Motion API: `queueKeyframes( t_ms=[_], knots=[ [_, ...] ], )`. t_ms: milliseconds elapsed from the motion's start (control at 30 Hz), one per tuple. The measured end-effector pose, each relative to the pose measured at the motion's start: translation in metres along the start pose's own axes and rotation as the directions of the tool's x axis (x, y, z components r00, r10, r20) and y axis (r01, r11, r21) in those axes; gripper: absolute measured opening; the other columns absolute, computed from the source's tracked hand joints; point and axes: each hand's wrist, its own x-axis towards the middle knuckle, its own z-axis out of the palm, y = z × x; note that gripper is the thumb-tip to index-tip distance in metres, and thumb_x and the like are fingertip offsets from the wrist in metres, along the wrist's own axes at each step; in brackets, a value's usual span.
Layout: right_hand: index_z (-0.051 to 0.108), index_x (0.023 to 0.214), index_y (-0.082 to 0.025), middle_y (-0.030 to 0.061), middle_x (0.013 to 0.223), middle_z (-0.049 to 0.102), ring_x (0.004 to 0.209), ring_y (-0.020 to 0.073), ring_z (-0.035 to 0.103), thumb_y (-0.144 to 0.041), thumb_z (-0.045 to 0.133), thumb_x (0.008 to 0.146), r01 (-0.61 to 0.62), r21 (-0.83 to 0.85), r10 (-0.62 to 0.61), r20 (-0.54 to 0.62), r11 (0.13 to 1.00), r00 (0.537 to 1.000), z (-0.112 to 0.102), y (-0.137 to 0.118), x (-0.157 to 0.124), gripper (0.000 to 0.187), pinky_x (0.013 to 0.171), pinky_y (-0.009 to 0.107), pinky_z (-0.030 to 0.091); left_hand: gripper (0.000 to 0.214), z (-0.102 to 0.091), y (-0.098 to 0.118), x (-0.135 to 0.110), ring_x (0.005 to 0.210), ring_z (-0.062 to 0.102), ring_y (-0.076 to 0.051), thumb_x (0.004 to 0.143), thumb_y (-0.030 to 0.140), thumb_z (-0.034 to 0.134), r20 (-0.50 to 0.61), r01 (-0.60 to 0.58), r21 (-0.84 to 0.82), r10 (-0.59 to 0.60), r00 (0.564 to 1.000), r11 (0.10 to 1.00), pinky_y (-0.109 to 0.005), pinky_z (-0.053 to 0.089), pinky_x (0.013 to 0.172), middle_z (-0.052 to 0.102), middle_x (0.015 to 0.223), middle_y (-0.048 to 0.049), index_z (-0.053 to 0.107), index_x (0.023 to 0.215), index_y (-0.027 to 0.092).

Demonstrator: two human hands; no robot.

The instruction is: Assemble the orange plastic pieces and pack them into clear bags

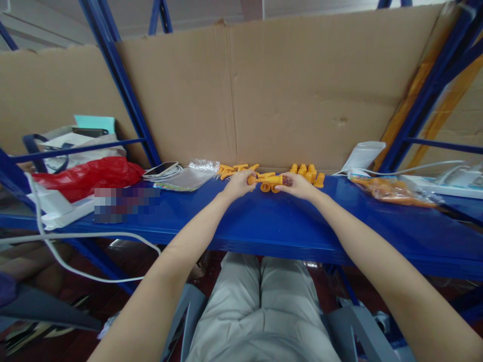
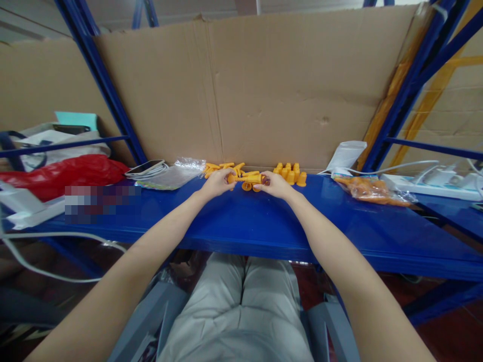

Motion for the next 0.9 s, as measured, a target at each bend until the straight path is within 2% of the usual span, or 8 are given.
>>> queueKeyframes(
  t_ms=[133,267,400,533,700,900],
  knots=[
    [0.065,0.125,-0.016,0.0194,0.125,0.066,0.117,0.0374,0.063,-0.032,0.083,0.070,0.033,-0.132,-0.033,-0.003,0.991,0.999,-0.002,0.006,0.001,0.060,0.104,0.055,0.047,0.024,0.000,-0.005,-0.001,0.075,0.067,-0.019,0.073,0.011,0.069,-0.030,0.040,0.036,-0.038,0.999,0.999,-0.030,0.052,0.074,0.072,0.083,-0.0033,0.067,0.097,0.016],
    [0.065,0.129,-0.017,0.0174,0.132,0.063,0.126,0.0368,0.058,-0.021,0.078,0.074,0.067,-0.252,-0.060,0.037,0.965,0.998,-0.004,0.011,0.002,0.056,0.111,0.056,0.040,0.026,-0.001,-0.012,-0.001,0.089,0.070,-0.021,0.076,0.014,0.067,-0.031,0.057,0.091,-0.055,0.998,0.994,-0.032,0.054,0.083,0.075,0.097,-0.0063,0.067,0.102,0.017],
    [0.061,0.134,-0.016,0.0174,0.135,0.062,0.126,0.0337,0.058,-0.017,0.066,0.083,0.062,-0.351,-0.054,0.032,0.934,0.998,-0.007,0.014,0.002,0.052,0.107,0.053,0.044,0.028,0.001,-0.022,0.000,0.102,0.069,-0.021,0.082,0.014,0.061,-0.004,0.063,0.112,-0.063,0.998,0.992,-0.034,0.053,0.093,0.074,0.112,-0.0089,0.067,0.109,0.017],
    [0.062,0.132,-0.011,0.0213,0.133,0.062,0.125,0.0357,0.059,-0.016,0.062,0.085,-0.026,-0.409,0.011,-0.038,0.912,0.999,-0.010,0.017,0.003,0.047,0.105,0.053,0.045,0.030,0.002,-0.028,0.000,0.111,0.067,-0.022,0.085,0.012,0.058,0.013,0.081,0.126,-0.084,0.996,0.989,-0.036,0.051,0.100,0.073,0.118,-0.0092,0.067,0.113,0.018],
    [0.070,0.119,-0.014,0.0175,0.123,0.069,0.114,0.0356,0.065,-0.015,0.063,0.084,-0.007,-0.361,0.029,0.056,0.933,0.998,-0.007,0.022,0.004,0.037,0.102,0.054,0.048,0.029,-0.002,-0.024,0.000,0.112,0.067,-0.023,0.086,0.012,0.057,0.073,0.132,0.154,-0.145,0.987,0.979,-0.037,0.051,0.101,0.073,0.117,-0.0070,0.068,0.112,0.020],
    [0.066,0.129,-0.017,0.0170,0.124,0.068,0.102,0.0328,0.069,-0.020,0.064,0.086,-0.015,-0.220,0.024,0.042,0.975,0.999,-0.002,0.023,0.005,0.043,0.092,0.054,0.054,0.031,-0.006,-0.017,0.000,0.114,0.066,-0.024,0.088,0.011,0.054,0.139,0.151,0.190,-0.179,0.974,0.970,-0.038,0.050,0.103,0.073,0.118,-0.0059,0.068,0.113,0.021]
  ],
)
